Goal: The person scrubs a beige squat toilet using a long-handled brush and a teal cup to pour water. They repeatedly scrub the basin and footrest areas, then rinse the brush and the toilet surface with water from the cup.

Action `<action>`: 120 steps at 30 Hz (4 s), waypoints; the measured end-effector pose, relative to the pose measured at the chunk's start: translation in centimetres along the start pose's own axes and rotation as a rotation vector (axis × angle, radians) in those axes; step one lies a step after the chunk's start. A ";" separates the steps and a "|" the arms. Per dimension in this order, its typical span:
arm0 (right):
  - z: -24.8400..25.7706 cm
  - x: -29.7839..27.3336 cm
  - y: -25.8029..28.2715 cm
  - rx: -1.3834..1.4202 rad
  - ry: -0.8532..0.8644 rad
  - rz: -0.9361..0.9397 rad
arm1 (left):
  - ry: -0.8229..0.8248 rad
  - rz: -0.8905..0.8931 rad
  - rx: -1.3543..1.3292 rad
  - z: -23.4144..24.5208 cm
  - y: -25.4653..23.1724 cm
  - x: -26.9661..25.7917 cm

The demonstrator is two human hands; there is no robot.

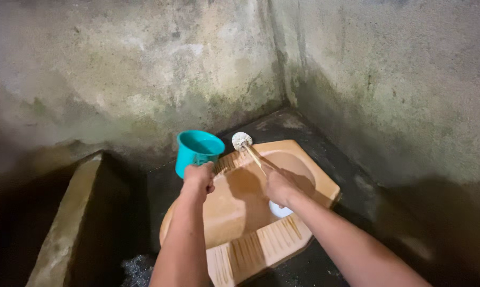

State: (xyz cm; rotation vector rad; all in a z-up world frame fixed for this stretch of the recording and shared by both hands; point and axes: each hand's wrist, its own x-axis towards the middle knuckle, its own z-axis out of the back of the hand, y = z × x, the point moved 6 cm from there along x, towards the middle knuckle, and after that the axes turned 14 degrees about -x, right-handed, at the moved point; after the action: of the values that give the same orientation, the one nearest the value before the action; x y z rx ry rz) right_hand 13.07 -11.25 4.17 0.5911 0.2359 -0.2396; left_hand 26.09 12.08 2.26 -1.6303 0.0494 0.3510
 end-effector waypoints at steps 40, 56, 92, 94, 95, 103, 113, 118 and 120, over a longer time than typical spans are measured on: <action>4.0 -1.3 -4.7 -0.047 -0.180 -0.036 | 0.051 -0.322 1.002 -17.2 -8.1 -9.5; 5.2 -4.8 -11.2 0.254 -0.305 -0.202 | 0.392 0.042 0.002 -23.5 -4.2 -8.9; 5.1 -14.5 -9.8 0.169 -0.297 -0.114 | 0.429 0.022 0.120 -15.1 -6.1 -19.7; 5.0 -14.4 -8.8 0.121 -0.316 -0.060 | 0.412 0.006 0.149 -14.1 -6.3 -19.9; 5.0 -14.3 -8.4 0.107 -0.308 -0.040 | 0.389 -0.007 0.207 -13.5 -6.5 -19.9; 10.5 -11.2 -6.4 -0.048 -0.225 -0.101 | 0.323 -0.376 0.809 -17.8 -11.8 -20.0; 13.8 -11.9 -9.9 -0.039 -0.330 -0.084 | 0.447 -0.050 0.207 -21.7 -10.1 -19.8; 10.4 -12.5 -11.4 0.035 -0.285 -0.070 | 0.376 0.122 0.176 -17.1 -5.2 -18.8; 9.2 -12.7 -11.2 0.008 -0.275 -0.045 | 0.342 0.133 0.179 -15.2 -3.6 -18.5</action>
State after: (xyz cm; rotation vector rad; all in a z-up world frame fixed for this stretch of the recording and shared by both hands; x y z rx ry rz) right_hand -0.79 -23.53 9.39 0.5542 -0.0177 -0.3622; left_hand 12.35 -5.79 11.21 -1.4967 0.4379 0.1603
